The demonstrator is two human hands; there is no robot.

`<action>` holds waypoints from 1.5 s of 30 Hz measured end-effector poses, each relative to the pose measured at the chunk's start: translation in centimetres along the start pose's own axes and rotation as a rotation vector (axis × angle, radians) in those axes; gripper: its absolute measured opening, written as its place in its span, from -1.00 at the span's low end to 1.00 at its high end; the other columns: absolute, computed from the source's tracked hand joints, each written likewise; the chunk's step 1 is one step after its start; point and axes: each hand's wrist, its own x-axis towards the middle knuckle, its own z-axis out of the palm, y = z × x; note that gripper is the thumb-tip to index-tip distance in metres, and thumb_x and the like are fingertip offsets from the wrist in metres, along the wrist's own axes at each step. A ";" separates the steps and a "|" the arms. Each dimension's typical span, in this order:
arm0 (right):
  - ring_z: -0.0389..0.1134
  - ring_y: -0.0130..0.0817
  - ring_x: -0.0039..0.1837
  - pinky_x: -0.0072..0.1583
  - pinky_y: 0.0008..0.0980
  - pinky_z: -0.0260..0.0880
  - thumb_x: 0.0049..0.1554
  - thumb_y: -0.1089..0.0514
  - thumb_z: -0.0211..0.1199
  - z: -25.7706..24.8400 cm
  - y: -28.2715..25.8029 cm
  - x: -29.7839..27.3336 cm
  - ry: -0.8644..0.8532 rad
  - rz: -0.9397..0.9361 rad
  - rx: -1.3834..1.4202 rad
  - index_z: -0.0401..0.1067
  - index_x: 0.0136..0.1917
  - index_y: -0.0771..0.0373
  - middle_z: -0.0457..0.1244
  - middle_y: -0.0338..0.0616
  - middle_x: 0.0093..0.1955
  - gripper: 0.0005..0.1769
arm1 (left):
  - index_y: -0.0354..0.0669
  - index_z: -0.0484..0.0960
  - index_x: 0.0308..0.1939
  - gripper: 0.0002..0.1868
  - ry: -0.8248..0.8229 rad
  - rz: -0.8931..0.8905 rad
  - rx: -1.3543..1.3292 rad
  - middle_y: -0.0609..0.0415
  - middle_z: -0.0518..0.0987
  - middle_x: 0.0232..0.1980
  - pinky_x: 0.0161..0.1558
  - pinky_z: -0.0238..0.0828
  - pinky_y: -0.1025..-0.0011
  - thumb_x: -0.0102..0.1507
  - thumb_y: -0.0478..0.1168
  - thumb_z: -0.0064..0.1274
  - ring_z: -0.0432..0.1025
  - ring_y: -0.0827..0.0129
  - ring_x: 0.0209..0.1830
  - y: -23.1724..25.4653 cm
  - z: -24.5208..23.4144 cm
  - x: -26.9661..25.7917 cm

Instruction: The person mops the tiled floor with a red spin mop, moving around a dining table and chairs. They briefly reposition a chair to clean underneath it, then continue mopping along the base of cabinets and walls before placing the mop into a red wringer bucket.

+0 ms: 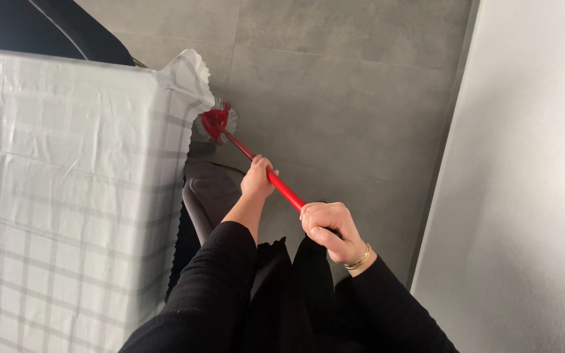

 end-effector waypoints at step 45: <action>0.19 -0.46 -0.45 -0.04 -0.38 0.53 0.21 0.10 -0.13 4.6 -40.1 -32.4 0.425 0.330 -0.830 0.14 -0.56 0.09 0.08 -0.30 -0.58 -0.51 | -0.01 0.61 -0.12 -0.48 -0.732 0.681 0.273 0.15 0.56 0.05 -0.10 0.49 0.09 0.34 0.23 -0.33 0.49 0.17 0.05 32.5 16.7 -38.7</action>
